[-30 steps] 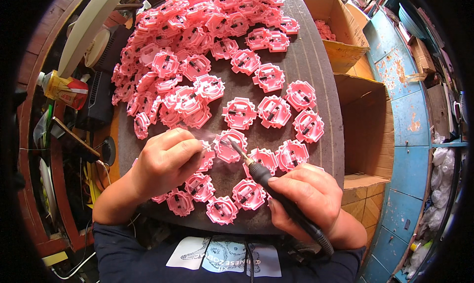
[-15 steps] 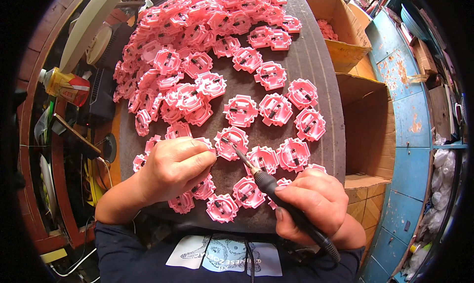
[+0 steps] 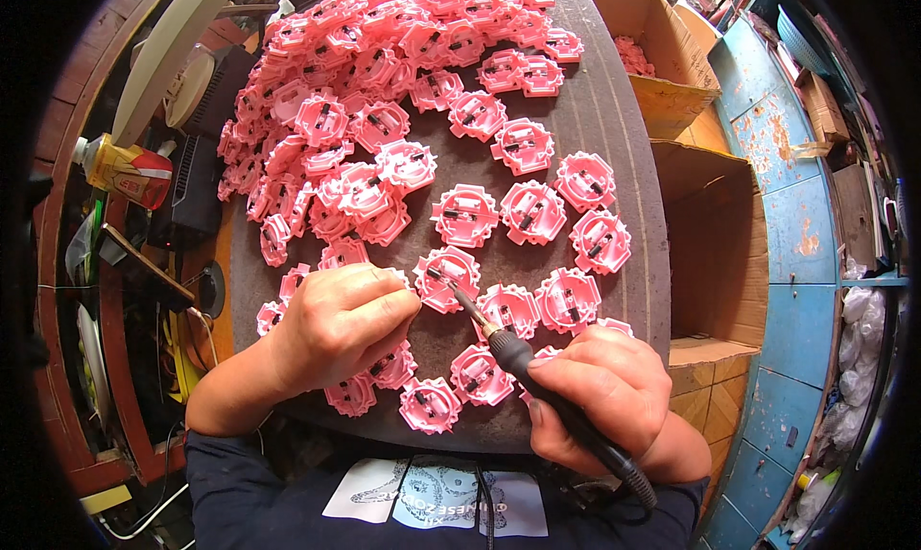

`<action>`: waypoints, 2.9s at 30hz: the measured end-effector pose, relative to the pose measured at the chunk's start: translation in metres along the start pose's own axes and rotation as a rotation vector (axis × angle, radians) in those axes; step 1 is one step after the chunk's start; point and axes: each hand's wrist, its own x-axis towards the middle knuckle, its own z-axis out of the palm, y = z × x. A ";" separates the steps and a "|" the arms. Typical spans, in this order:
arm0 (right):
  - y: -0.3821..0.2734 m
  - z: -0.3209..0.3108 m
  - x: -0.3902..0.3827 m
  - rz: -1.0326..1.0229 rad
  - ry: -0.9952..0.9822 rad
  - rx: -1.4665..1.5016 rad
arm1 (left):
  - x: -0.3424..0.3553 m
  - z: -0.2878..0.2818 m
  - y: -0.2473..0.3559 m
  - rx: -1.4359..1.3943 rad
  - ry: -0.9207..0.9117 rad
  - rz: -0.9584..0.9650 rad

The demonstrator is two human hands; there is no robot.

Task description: The person uses a soldering iron to apply solder to small pink plastic components arranged on a work surface. The person picks up each component, applies solder to specific points, and places the component back on the table. The process is repeated for many components throughout the clip.

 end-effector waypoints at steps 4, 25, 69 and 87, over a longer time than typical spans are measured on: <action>0.000 0.000 0.000 0.001 0.000 -0.007 | 0.000 0.001 -0.001 -0.012 -0.015 -0.011; -0.034 -0.019 -0.047 0.165 0.175 -0.151 | 0.009 -0.022 0.034 -0.141 -0.126 -0.001; -0.016 -0.015 -0.055 0.117 0.135 -0.043 | 0.029 0.019 0.028 -0.097 -0.129 0.034; -0.024 -0.023 -0.051 0.064 0.076 -0.030 | 0.022 0.015 0.033 -0.046 -0.106 0.111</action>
